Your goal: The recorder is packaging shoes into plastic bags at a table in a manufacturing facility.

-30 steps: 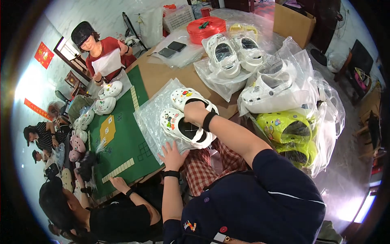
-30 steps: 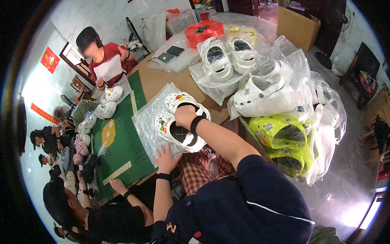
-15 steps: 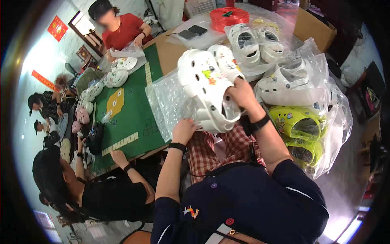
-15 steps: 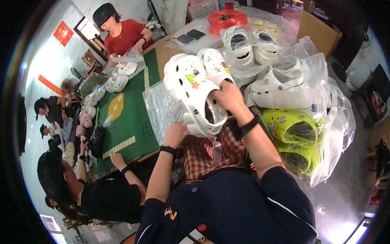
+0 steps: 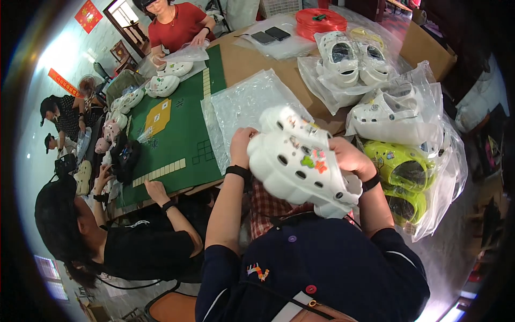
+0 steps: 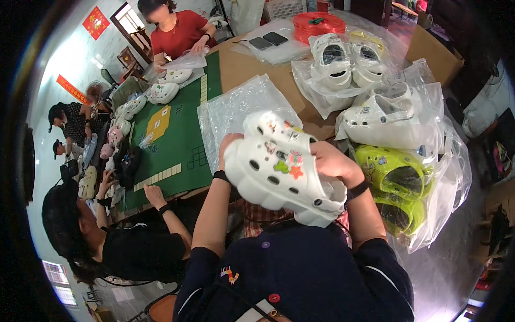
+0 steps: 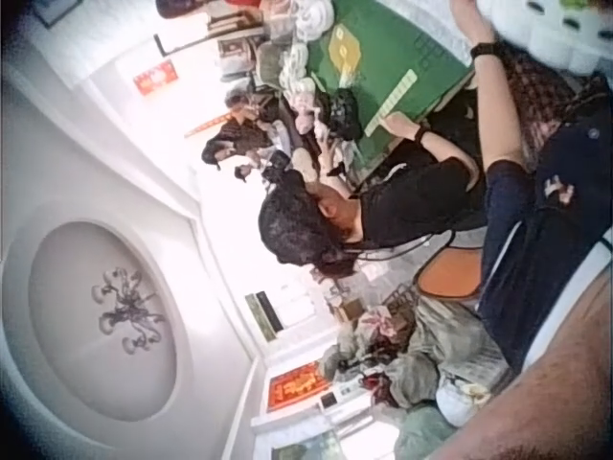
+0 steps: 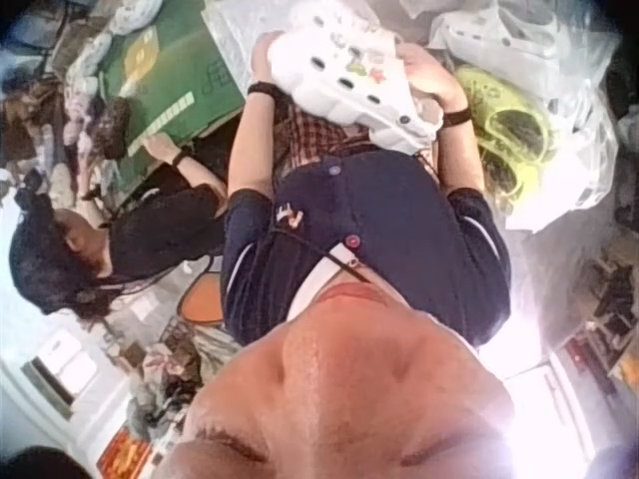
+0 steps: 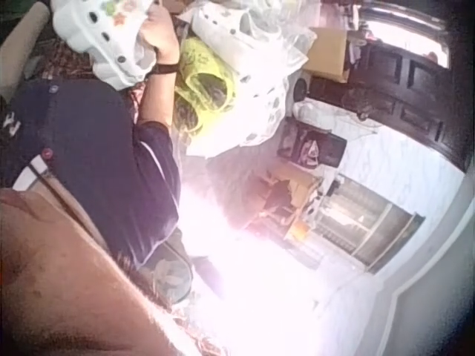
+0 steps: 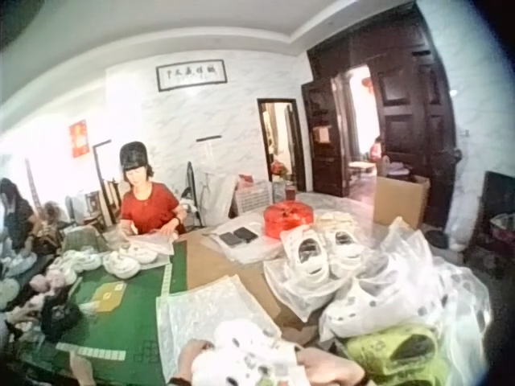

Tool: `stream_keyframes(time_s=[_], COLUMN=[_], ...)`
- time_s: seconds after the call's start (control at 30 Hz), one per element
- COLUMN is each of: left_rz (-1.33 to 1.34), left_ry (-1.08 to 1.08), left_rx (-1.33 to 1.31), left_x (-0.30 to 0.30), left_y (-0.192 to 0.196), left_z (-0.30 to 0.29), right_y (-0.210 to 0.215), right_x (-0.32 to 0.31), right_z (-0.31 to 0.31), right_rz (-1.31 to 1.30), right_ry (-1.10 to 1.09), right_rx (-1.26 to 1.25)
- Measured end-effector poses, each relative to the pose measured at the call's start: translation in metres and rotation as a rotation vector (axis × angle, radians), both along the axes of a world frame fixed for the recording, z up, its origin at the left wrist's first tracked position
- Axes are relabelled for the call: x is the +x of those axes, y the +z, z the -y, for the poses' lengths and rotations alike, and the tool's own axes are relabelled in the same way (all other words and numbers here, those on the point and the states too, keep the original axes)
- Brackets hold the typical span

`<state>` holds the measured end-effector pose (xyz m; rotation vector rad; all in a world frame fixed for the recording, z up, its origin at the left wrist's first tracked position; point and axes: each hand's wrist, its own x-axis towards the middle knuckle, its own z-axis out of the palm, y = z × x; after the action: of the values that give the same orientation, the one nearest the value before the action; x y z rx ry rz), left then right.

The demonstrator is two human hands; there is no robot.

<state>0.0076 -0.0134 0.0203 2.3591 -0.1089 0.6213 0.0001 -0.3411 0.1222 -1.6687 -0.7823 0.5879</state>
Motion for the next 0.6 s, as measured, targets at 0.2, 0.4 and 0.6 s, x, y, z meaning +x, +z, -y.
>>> stream_keyframes(time_s=[0.2,0.4,0.6], left_rz=[-0.226,-0.308,-0.175], left_ry=[0.044,-0.036,-0.225], left_rx=[-0.076,-0.077,0.165], left_x=[0.006,-0.001,-0.01], left_y=[0.021,0.031,0.048], left_z=[0.002,0.005,0.02], right_y=[-0.034,-0.036,-0.037], right_x=[0.002,-0.001,-0.008], right_z=[-0.015,-0.028,-0.05], right_rz=[0.208,0.491,0.571], right_ry=[0.056,-0.022,-0.276], right_rx=[-0.434,-0.623,-0.781])
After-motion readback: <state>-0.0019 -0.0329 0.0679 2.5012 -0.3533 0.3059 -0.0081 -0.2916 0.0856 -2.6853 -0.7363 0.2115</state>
